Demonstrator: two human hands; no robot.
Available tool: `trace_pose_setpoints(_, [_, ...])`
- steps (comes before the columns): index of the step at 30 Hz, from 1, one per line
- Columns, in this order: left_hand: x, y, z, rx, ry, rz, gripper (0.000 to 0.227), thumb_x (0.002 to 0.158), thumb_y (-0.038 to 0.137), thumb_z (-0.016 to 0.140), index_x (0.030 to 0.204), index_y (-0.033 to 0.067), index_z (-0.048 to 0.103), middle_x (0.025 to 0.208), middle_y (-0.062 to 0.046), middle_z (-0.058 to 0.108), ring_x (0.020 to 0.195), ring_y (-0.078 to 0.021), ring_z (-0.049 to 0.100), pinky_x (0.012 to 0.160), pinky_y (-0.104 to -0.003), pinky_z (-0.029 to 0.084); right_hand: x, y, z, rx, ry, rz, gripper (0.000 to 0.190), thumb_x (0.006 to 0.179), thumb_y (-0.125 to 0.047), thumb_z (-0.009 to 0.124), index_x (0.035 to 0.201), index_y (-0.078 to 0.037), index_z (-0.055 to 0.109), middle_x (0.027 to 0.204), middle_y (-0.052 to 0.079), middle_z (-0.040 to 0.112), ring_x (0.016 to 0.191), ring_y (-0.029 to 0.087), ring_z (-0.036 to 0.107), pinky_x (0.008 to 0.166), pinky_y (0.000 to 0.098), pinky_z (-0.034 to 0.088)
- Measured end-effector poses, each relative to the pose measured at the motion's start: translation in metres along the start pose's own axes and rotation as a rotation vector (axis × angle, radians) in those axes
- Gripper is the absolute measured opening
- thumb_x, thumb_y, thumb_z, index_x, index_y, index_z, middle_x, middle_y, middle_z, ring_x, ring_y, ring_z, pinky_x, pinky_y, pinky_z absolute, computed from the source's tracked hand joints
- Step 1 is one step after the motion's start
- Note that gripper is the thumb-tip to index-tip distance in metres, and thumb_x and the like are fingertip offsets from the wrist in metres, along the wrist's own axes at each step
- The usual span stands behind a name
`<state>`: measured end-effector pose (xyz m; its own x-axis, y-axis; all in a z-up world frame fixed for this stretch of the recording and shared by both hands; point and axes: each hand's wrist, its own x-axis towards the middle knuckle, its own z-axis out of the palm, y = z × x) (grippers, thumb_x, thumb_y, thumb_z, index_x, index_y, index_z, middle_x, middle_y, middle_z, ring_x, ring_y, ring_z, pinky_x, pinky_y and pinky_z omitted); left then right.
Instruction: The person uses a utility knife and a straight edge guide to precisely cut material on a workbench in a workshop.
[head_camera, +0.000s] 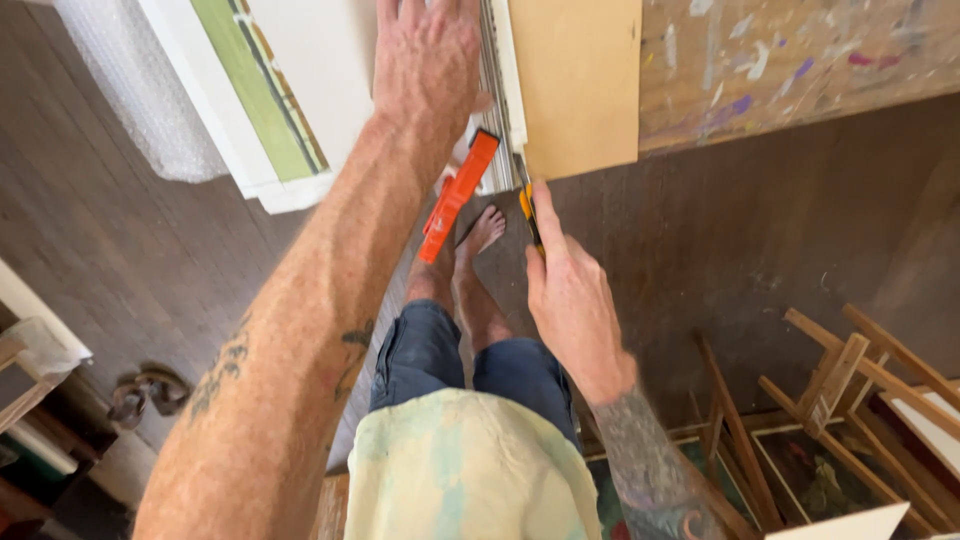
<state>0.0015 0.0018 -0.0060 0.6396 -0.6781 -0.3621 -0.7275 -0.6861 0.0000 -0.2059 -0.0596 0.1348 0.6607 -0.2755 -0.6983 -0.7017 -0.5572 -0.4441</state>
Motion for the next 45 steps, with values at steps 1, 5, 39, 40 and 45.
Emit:
trace_pose_setpoints(1, [0.001, -0.002, -0.005, -0.007, -0.030, 0.010, 0.124, 0.060, 0.073, 0.081, 0.157, 0.0070, 0.041, 0.160, -0.010, 0.040, 0.143, -0.0367, 0.036, 0.114, -0.056, 0.026, 0.000, -0.004, -0.006, 0.110, 0.005, 0.003, 0.069, 0.104, -0.010, 0.049, 0.166, -0.022, 0.022, 0.098, 0.021, 0.072, 0.083, 0.042, 0.068, 0.075, 0.0548, 0.046])
trace_pose_setpoints(5, [0.001, -0.001, -0.012, 0.073, -0.101, -0.002, 0.127, 0.066, 0.081, 0.073, 0.160, 0.0057, 0.034, 0.163, -0.016, 0.031, 0.146, -0.0352, 0.033, 0.116, -0.053, 0.030, 0.023, -0.023, -0.035, 0.064, 0.173, -0.209, 0.063, 0.105, -0.008, 0.050, 0.163, -0.010, 0.027, 0.120, 0.028, 0.072, 0.085, 0.043, 0.068, 0.083, 0.0496, 0.048])
trace_pose_setpoints(39, [0.001, 0.002, 0.000, -0.033, 0.100, -0.035, 0.048, 0.103, 0.030, 0.052, 0.145, 0.0074, 0.057, 0.156, -0.008, 0.028, 0.135, -0.0299, 0.032, 0.112, -0.057, 0.030, 0.159, -0.064, -0.029, -0.067, 0.250, -0.302, 0.053, 0.109, -0.001, 0.047, 0.158, -0.012, 0.031, 0.078, 0.021, 0.069, 0.063, 0.036, 0.068, 0.053, 0.0439, 0.056])
trace_pose_setpoints(40, [0.004, 0.001, 0.000, -0.060, 0.044, -0.029, 0.055, 0.107, 0.030, 0.048, 0.157, 0.0061, 0.048, 0.162, -0.005, 0.023, 0.148, -0.0296, 0.021, 0.117, -0.060, 0.023, 0.158, -0.063, -0.029, -0.006, 0.274, -0.389, 0.046, 0.109, 0.006, 0.048, 0.153, -0.004, 0.036, 0.071, 0.015, 0.071, 0.051, 0.020, 0.070, 0.041, 0.0284, 0.062])
trace_pose_setpoints(45, [-0.001, 0.004, -0.005, -0.033, 0.007, -0.025, 0.075, 0.087, 0.043, 0.070, 0.153, 0.0122, 0.051, 0.157, -0.005, 0.038, 0.144, -0.0302, 0.032, 0.114, -0.058, 0.028, 0.124, -0.050, -0.022, -0.134, 0.212, -0.212, 0.071, 0.109, -0.001, 0.046, 0.168, -0.022, 0.012, 0.072, 0.024, 0.061, 0.061, 0.046, 0.061, 0.058, 0.0554, 0.044])
